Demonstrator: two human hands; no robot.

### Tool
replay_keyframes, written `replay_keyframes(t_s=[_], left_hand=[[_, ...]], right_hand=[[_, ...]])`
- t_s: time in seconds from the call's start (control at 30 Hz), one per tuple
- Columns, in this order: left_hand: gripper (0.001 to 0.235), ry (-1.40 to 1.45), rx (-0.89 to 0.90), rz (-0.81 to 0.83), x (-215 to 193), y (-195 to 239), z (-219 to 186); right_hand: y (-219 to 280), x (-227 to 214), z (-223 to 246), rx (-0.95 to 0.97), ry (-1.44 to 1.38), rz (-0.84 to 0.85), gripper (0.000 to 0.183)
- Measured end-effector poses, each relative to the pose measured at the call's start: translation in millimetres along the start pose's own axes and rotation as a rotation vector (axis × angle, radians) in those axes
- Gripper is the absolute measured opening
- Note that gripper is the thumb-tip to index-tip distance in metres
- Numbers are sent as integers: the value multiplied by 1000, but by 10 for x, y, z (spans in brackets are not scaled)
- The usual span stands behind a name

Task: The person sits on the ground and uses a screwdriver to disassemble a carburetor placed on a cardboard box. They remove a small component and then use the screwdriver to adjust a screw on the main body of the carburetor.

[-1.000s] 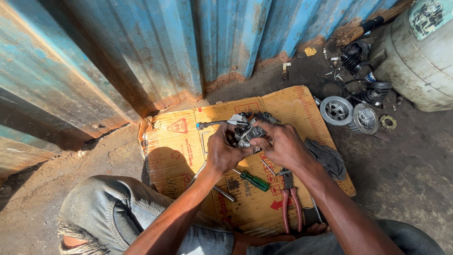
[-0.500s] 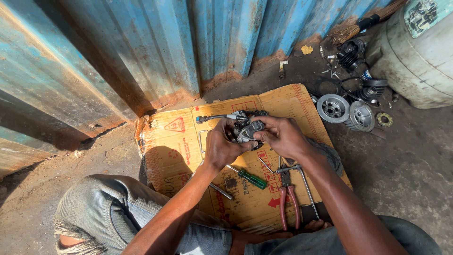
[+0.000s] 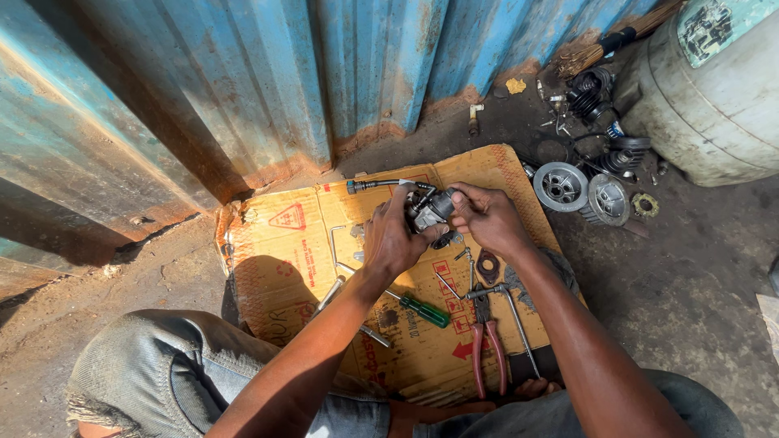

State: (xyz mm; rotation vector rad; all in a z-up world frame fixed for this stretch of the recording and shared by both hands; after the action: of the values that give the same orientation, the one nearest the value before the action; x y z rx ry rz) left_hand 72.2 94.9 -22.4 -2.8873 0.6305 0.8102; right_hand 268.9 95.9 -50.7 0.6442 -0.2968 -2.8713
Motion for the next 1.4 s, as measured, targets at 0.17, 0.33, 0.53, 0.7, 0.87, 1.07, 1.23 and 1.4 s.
replay_keyframes(t_s=[0.17,0.33,0.53,0.7,0.87,1.07,1.23,1.4], left_hand=[[62,-220,-5,74,279,-78,58],[67,-349,95,31,364,-30,79],[77,-556,291,48,429,-64,84],[82,-571,286,154,506,-114,131],[78,-514,296,97,474,-142,167],[77,-445,334,92,468,-186,197],[77,-361,363,93,433,-212,223],[76,-370,308,85,434,-223,241]], right_hand=[[-42,-109,-305,84,-97,37,50],[-47,-137,-197,187,195,179,50],[85,-42,-4,184,621,348,45],[172,69,-132,108,794,397,62],[201,126,-95,73,668,329,46],[210,127,-15,341,580,329,40],[109,172,-90,93,667,277,65],[96,183,-21,7,703,272,59]])
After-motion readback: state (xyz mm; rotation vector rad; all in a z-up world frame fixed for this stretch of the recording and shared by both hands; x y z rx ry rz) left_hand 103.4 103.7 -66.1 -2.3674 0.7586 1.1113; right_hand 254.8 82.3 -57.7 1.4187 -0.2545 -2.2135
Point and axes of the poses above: each hand's wrist, its own y-axis away from the middle knuckle, its own x-axis out of the palm, z = x × y, the point moved 7 cm from there along -y, towards the middle knuckle, and after that the axes turned 13 degrees about z, right-handed, at the moved point
